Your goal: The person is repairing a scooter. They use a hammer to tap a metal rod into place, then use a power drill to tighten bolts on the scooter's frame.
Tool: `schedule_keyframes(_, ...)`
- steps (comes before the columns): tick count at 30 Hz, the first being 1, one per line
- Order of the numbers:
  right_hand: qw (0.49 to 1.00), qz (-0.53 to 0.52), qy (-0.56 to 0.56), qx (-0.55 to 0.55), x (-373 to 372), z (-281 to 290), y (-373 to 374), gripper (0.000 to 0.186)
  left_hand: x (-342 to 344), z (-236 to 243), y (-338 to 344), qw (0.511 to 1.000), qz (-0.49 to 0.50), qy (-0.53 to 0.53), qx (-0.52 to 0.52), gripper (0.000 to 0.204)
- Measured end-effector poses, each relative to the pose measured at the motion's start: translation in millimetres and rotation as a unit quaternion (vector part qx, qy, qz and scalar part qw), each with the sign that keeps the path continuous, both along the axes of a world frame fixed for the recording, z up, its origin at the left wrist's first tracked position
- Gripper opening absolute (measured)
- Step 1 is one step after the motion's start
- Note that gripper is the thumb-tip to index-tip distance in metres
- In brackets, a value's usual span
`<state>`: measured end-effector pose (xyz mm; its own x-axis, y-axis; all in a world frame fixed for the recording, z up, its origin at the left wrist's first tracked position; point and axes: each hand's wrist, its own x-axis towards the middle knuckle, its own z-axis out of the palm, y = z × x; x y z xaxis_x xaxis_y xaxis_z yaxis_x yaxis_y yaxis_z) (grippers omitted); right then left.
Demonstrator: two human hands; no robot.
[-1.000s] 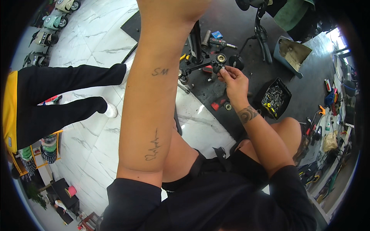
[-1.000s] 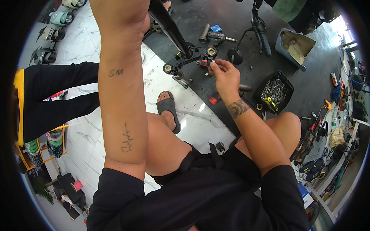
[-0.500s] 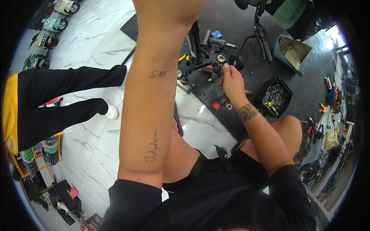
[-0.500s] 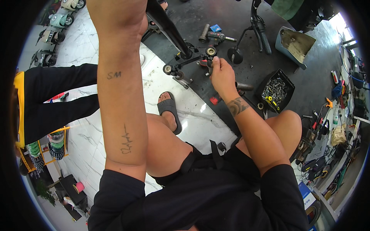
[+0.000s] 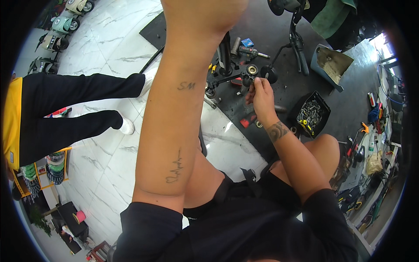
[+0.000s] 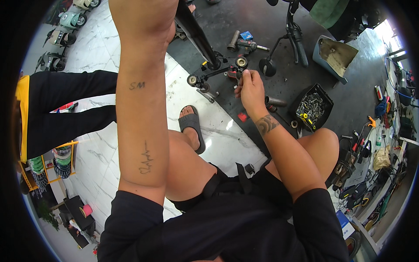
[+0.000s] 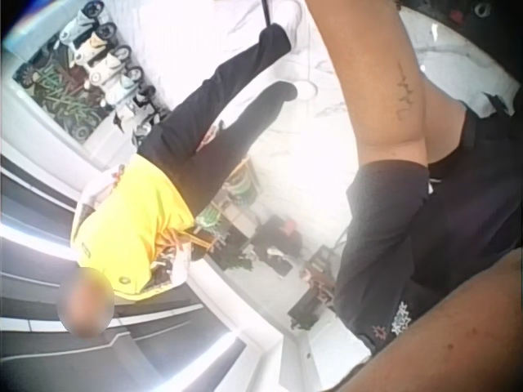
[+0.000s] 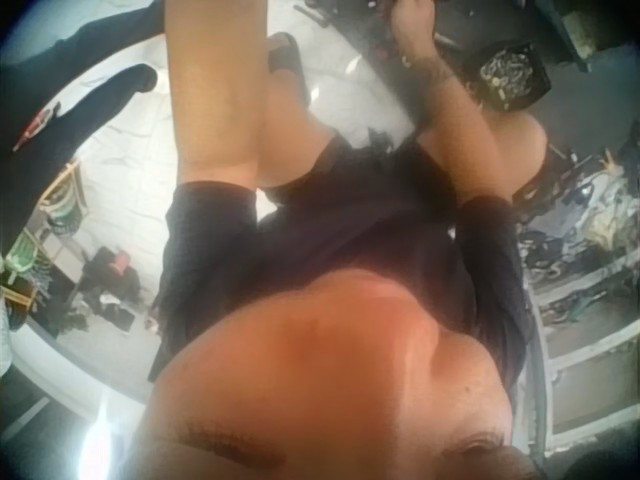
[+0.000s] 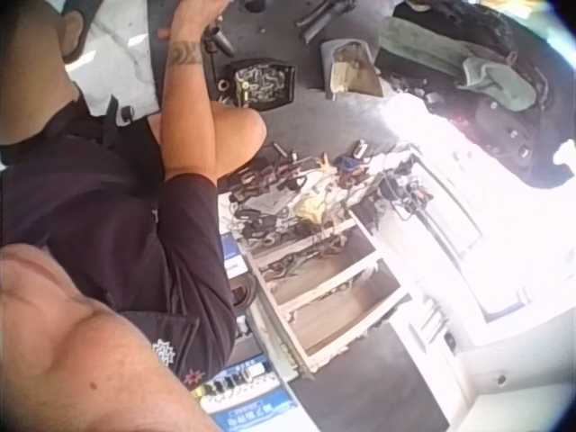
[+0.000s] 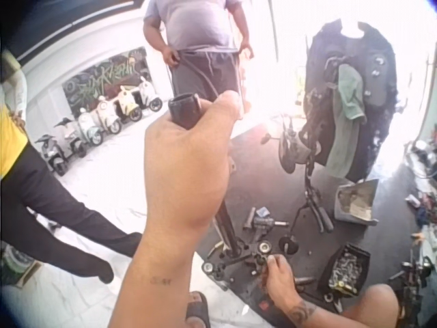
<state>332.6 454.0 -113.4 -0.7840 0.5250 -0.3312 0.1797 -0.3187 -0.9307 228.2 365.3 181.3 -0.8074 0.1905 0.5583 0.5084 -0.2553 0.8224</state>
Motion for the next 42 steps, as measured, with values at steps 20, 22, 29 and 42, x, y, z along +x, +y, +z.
schedule_keyframes(20, 0.997, 0.04, 0.007, -0.059, -2, 5, 4, 0.042, -6, -3, 4, 1.0, -0.017, -0.015, 0.022, 0.029)
schedule_keyframes(22, 0.99, 0.04, -0.008, -0.135, -3, 7, 10, 0.042, -7, -2, 4, 0.999, -0.024, -0.012, 0.022, 0.03)
schedule_keyframes(29, 0.994, 0.057, -0.051, 0.077, -4, 0, 8, 0.042, 1, 2, 4, 1.0, 0.016, -0.026, -0.009, 0.03)
schedule_keyframes(42, 0.915, 0.007, 0.025, 0.404, 10, 17, 4, 0.031, -1, 2, 5, 0.999, 0.024, -0.022, 0.0, 0.028)
